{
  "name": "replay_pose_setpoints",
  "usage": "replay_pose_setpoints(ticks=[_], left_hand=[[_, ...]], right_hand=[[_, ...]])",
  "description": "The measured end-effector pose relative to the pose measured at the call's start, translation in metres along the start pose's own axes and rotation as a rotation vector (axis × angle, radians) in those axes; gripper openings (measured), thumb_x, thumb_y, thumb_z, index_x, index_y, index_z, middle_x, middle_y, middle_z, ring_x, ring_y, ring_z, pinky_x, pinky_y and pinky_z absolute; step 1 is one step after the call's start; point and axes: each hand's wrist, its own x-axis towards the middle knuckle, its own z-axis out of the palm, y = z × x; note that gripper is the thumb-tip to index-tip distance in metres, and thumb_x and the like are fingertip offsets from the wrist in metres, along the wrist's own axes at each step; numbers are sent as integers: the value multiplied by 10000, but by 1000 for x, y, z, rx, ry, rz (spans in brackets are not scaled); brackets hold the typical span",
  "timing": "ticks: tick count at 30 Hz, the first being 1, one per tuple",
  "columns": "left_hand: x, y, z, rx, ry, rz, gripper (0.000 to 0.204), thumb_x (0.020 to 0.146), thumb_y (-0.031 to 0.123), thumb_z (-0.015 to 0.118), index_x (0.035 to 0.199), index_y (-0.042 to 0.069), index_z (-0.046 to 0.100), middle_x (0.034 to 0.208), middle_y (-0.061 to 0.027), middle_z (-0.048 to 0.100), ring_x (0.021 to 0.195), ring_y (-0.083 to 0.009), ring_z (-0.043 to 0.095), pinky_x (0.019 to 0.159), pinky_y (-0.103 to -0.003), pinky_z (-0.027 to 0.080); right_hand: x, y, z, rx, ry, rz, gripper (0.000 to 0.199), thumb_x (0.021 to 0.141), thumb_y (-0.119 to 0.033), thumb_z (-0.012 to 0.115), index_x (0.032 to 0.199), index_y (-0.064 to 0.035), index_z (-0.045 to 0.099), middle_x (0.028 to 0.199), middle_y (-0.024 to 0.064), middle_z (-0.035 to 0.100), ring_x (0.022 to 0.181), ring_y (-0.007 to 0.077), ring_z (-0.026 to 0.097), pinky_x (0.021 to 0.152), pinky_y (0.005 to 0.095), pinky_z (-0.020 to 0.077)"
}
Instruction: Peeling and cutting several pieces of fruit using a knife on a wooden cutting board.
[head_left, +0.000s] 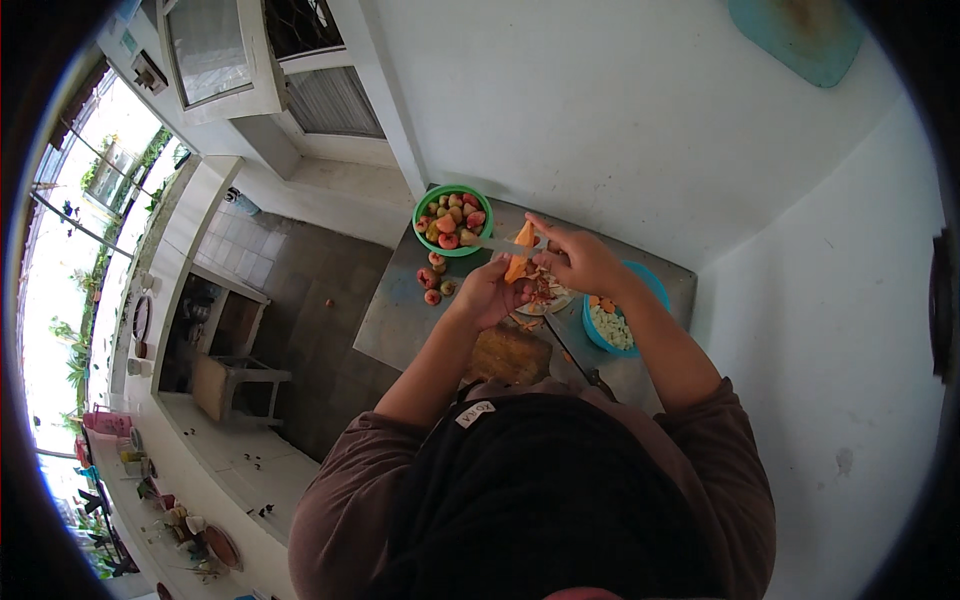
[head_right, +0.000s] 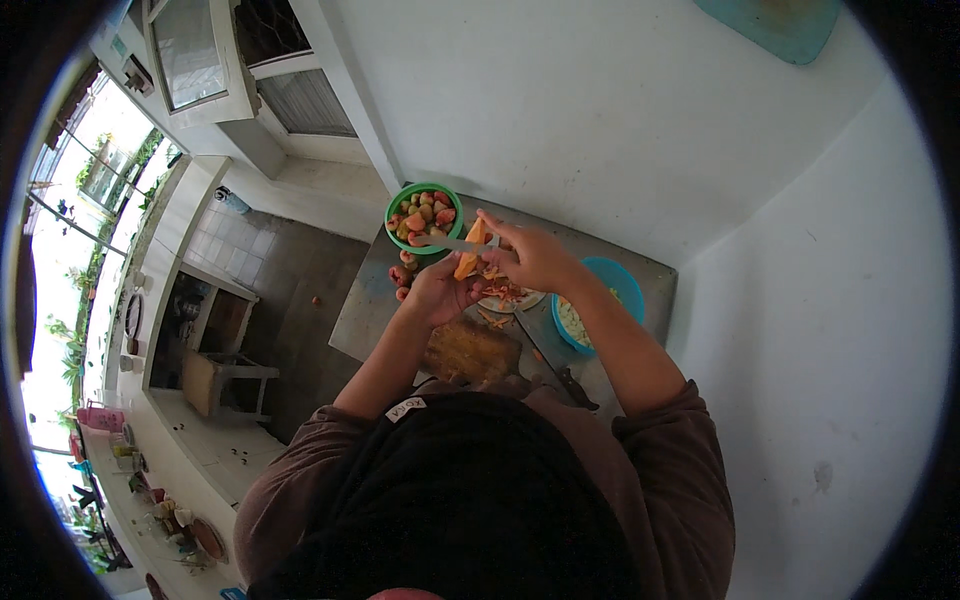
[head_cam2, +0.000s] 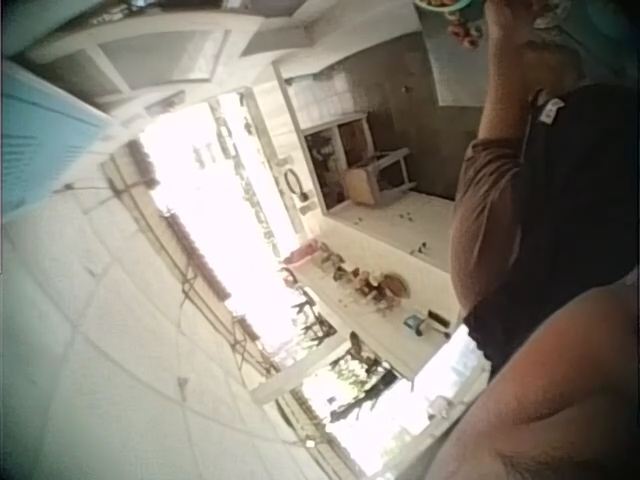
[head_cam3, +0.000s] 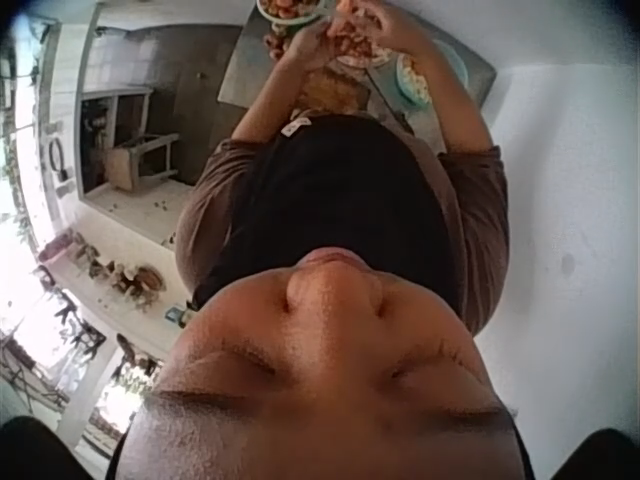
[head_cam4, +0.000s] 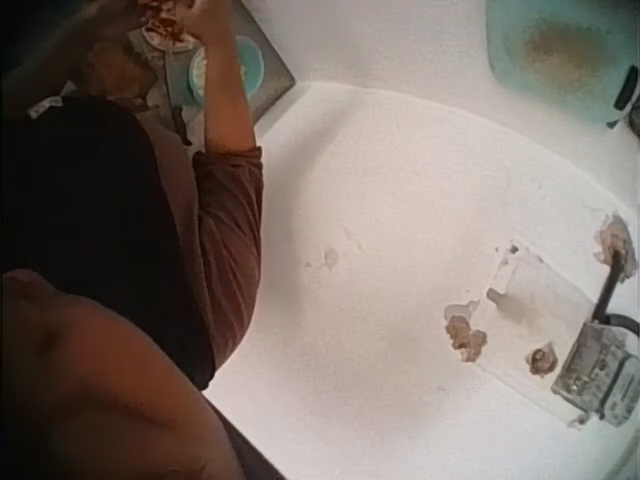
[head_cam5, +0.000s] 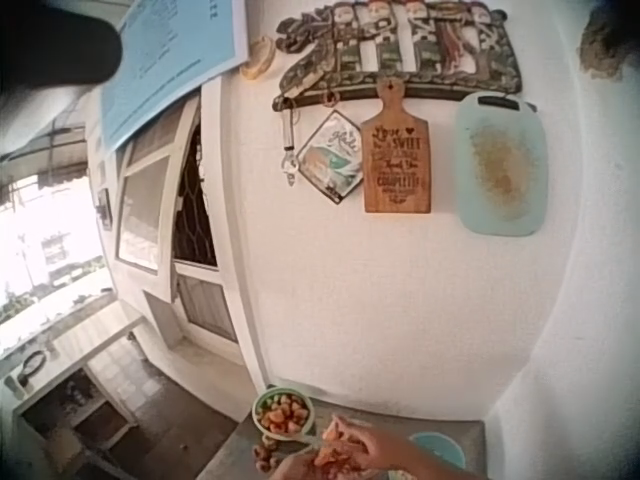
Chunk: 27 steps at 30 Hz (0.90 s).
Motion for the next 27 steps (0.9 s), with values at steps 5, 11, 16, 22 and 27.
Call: replay_pose_setpoints(ticks=[5,11,16,22,27], left_hand=[[-4,0,12,-25,-54,-1,300,958,293,317,1131,87,449,933,-27,539,708,-133,524,652,-257,468],[2,-2,16,-65,19,4,317,958,299,312,1149,75,430,927,-41,537,709,-127,528,655,-263,474],[2,-3,18,-65,76,35,324,955,312,325,1131,67,442,930,-47,535,720,-129,521,652,-258,465],[-1,-8,13,-45,-17,40,293,955,305,339,1113,78,438,915,-28,523,731,-129,500,657,-253,443],[-3,-6,20,-39,-20,26,290,955,292,338,1110,70,441,919,-26,515,705,-124,478,647,-262,430]], right_hand=[[5,13,-5,-51,34,68,555,849,-229,550,1355,-155,333,626,91,533,531,180,474,564,309,405],[-8,-3,7,235,-45,52,728,852,-177,567,1417,-161,107,667,63,573,579,102,465,618,238,413],[-5,-1,7,223,-89,35,760,854,-269,558,1412,-116,65,721,98,616,590,157,521,608,279,427],[2,9,-4,0,-24,66,635,844,-269,569,1382,-139,257,708,91,595,573,167,495,599,285,418],[-1,18,1,116,103,-49,595,845,-279,573,1366,-159,312,653,74,543,557,160,439,597,283,409]])
